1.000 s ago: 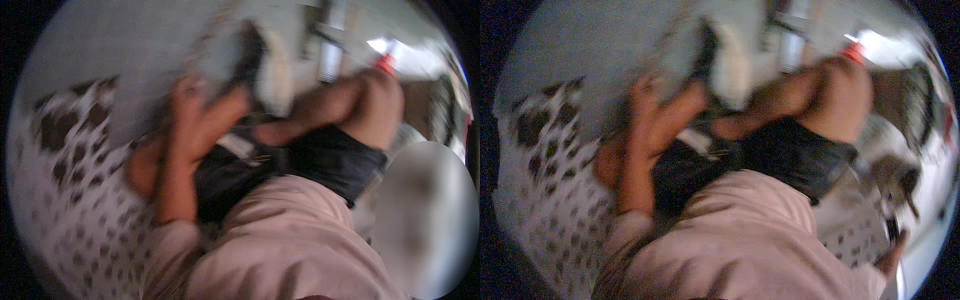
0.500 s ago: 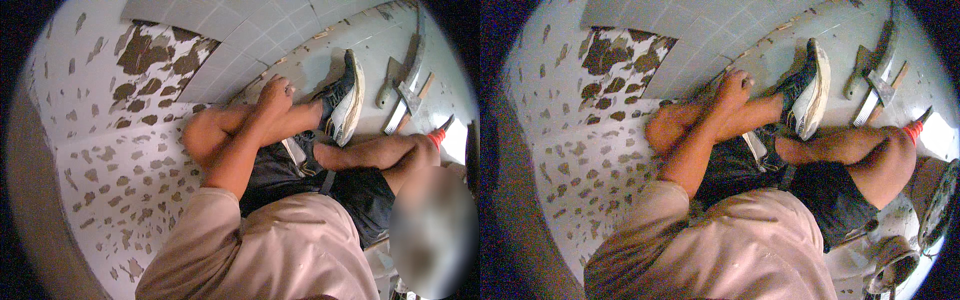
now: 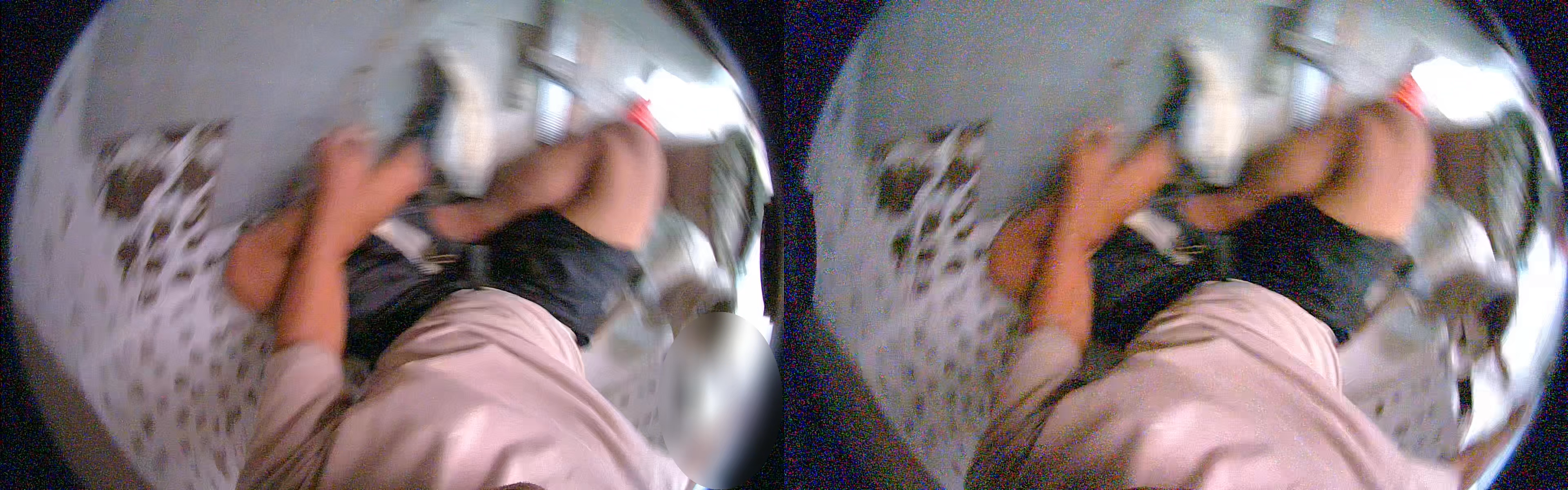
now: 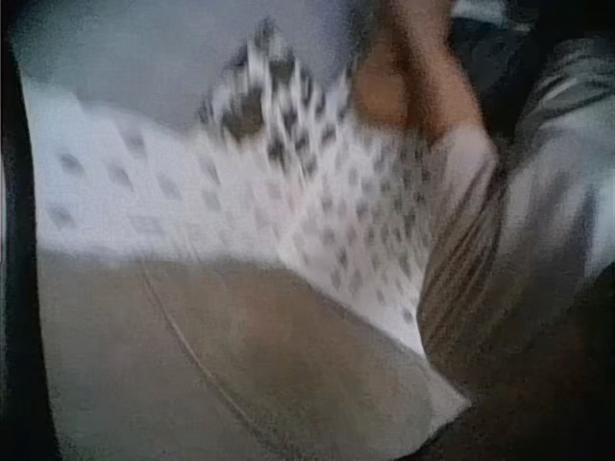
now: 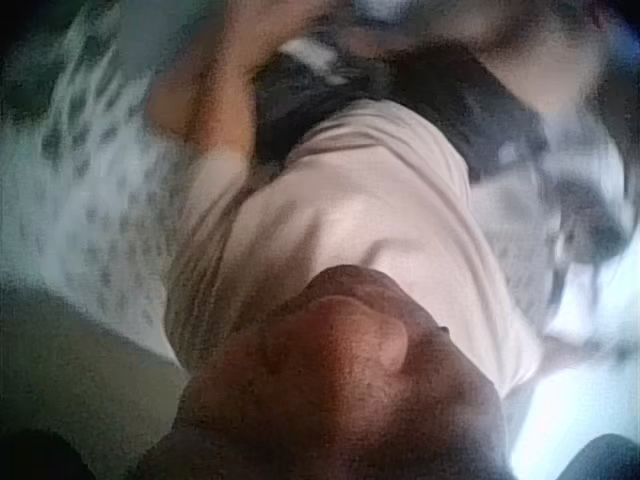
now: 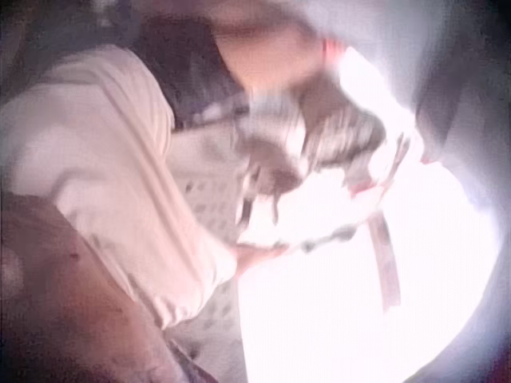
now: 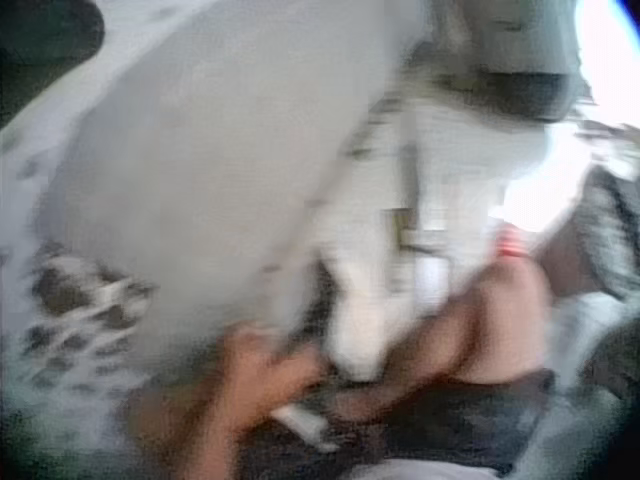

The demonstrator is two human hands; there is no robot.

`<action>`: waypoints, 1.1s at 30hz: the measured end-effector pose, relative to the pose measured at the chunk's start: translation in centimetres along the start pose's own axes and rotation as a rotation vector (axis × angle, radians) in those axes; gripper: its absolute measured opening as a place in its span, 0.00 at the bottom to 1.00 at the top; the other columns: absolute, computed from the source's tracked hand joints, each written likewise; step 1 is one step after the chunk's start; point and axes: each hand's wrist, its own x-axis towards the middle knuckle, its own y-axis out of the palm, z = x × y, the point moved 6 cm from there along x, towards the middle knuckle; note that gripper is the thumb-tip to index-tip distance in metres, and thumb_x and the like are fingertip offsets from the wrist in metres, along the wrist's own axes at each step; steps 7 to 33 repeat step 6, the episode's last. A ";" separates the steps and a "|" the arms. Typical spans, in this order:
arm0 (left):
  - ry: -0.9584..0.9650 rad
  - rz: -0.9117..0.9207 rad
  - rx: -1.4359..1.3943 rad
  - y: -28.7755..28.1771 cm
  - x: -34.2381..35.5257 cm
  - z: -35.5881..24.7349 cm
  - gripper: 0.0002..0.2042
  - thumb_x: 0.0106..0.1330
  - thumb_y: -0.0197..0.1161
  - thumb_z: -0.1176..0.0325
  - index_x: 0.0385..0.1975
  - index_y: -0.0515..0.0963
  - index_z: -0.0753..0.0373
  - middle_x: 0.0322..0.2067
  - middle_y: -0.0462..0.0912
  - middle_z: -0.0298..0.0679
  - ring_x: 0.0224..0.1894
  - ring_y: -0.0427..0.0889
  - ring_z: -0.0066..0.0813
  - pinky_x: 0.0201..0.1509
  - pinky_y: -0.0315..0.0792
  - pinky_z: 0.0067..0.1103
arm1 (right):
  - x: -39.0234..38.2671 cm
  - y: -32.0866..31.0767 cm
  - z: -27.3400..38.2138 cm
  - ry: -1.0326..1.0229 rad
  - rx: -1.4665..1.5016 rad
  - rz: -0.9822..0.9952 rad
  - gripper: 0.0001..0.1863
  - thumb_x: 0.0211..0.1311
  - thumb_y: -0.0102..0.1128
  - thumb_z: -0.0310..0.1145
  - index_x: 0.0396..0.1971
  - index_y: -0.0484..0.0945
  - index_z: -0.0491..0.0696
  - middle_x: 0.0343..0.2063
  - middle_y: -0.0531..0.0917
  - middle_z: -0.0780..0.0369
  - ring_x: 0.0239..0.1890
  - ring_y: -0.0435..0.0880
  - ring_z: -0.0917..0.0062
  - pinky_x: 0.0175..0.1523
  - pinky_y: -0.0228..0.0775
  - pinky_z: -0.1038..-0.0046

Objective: The person applies mortar to tiles using a trowel, presses the tiles onto a wall, and taps them into place with a rubber mallet.

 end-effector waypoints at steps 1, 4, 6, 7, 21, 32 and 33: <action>0.127 -0.040 0.173 -3.8 -3.2 -2.9 0.16 0.64 0.64 0.62 0.44 0.80 0.69 0.45 0.83 0.54 0.48 0.81 0.43 0.56 0.72 0.35 | 3.0 -1.9 0.2 -0.021 -0.082 -0.019 0.21 0.66 0.50 0.48 0.46 0.82 0.48 0.41 0.85 0.51 0.45 0.84 0.55 0.50 0.74 0.54; -0.392 -0.130 -0.261 -6.6 -3.4 9.4 0.16 0.72 0.57 0.61 0.38 0.81 0.71 0.34 0.85 0.49 0.40 0.84 0.34 0.47 0.77 0.30 | 8.1 -11.1 -5.7 0.046 -0.277 -0.164 0.21 0.66 0.50 0.48 0.46 0.82 0.49 0.41 0.85 0.51 0.45 0.84 0.55 0.50 0.74 0.54; -0.368 -0.152 -0.748 -5.2 -1.9 9.5 0.16 0.73 0.55 0.61 0.39 0.80 0.72 0.34 0.84 0.50 0.41 0.84 0.38 0.50 0.78 0.33 | 7.1 -17.6 -10.3 0.065 -0.393 -0.259 0.21 0.66 0.51 0.49 0.47 0.81 0.49 0.41 0.85 0.51 0.45 0.84 0.55 0.50 0.74 0.54; -0.368 -0.152 -0.748 -5.2 -1.9 9.5 0.16 0.73 0.55 0.61 0.39 0.80 0.72 0.34 0.84 0.50 0.41 0.84 0.38 0.50 0.78 0.33 | 7.1 -17.6 -10.3 0.065 -0.393 -0.259 0.21 0.66 0.51 0.49 0.47 0.81 0.49 0.41 0.85 0.51 0.45 0.84 0.55 0.50 0.74 0.54; -0.368 -0.152 -0.748 -5.2 -1.9 9.5 0.16 0.73 0.55 0.61 0.39 0.80 0.72 0.34 0.84 0.50 0.41 0.84 0.38 0.50 0.78 0.33 | 7.1 -17.6 -10.3 0.065 -0.393 -0.259 0.21 0.66 0.51 0.49 0.47 0.81 0.49 0.41 0.85 0.51 0.45 0.84 0.55 0.50 0.74 0.54; -0.368 -0.152 -0.748 -5.2 -1.9 9.5 0.16 0.73 0.55 0.61 0.39 0.80 0.72 0.34 0.84 0.50 0.41 0.84 0.38 0.50 0.78 0.33 | 7.1 -17.6 -10.3 0.065 -0.393 -0.259 0.21 0.66 0.51 0.49 0.47 0.81 0.49 0.41 0.85 0.51 0.45 0.84 0.55 0.50 0.74 0.54; -0.368 -0.152 -0.748 -5.2 -1.9 9.5 0.16 0.73 0.55 0.61 0.39 0.80 0.72 0.34 0.84 0.50 0.41 0.84 0.38 0.50 0.78 0.33 | 7.1 -17.6 -10.3 0.065 -0.393 -0.259 0.21 0.66 0.51 0.49 0.47 0.81 0.49 0.41 0.85 0.51 0.45 0.84 0.55 0.50 0.74 0.54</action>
